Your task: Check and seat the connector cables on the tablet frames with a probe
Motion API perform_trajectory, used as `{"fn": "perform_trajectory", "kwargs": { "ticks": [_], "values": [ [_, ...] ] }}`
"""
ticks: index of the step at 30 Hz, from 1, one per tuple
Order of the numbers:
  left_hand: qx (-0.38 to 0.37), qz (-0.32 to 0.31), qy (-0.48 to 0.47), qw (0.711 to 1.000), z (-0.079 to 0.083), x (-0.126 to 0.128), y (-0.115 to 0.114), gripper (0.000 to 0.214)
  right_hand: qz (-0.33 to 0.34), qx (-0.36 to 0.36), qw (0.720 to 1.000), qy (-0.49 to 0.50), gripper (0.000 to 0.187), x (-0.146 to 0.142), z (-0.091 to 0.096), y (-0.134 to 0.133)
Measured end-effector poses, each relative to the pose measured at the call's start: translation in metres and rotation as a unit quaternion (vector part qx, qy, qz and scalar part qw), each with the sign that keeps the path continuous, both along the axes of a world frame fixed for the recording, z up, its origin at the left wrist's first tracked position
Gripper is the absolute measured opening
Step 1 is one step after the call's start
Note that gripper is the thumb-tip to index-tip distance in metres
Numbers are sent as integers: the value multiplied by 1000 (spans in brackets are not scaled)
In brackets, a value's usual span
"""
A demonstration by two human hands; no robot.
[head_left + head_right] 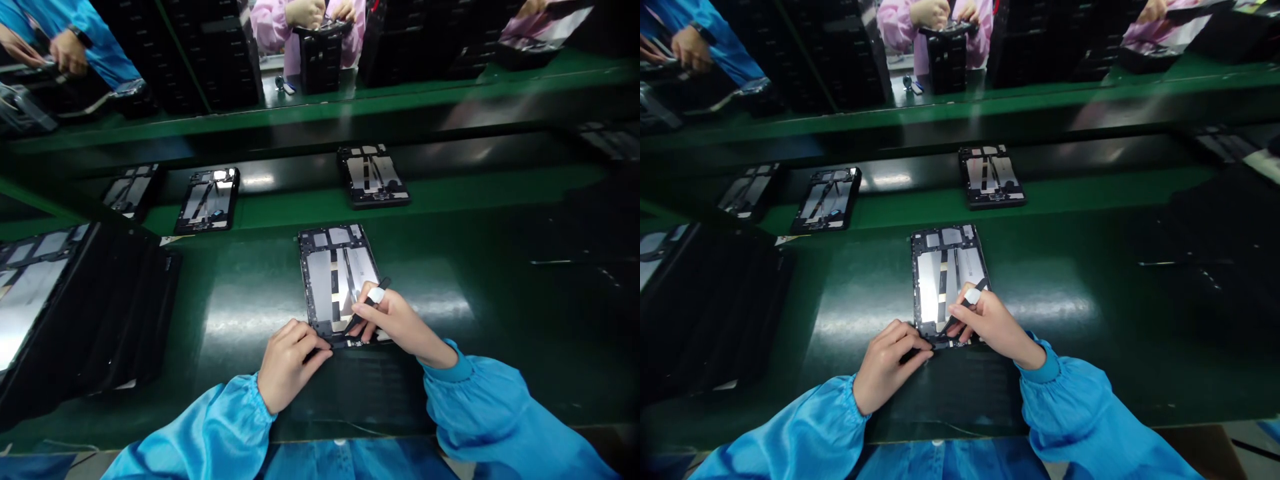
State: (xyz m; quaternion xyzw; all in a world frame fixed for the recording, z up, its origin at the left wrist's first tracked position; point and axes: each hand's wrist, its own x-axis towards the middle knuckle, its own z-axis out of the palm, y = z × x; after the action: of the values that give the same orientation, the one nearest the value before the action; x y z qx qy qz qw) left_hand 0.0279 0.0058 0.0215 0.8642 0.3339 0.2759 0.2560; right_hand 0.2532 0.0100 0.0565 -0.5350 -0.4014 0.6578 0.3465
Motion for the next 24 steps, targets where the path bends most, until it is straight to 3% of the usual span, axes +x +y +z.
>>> {"fn": "perform_trajectory", "kwargs": {
  "ticks": [3,7,9,24],
  "values": [
    [47,7,25,999,-1,-1,-3,18,4,1,1000,6,43,-1,-2,0],
    [235,-29,106,966,0,-11,-8,20,2,-3,1000,16,43,0,-4,-1],
    [274,-47,136,951,1,-17,-9,29,0,-7,1000,18,43,0,-5,-1],
    [253,-66,146,954,-1,-28,-8,33,-3,-10,1000,23,43,1,-10,0]
  ]
}}
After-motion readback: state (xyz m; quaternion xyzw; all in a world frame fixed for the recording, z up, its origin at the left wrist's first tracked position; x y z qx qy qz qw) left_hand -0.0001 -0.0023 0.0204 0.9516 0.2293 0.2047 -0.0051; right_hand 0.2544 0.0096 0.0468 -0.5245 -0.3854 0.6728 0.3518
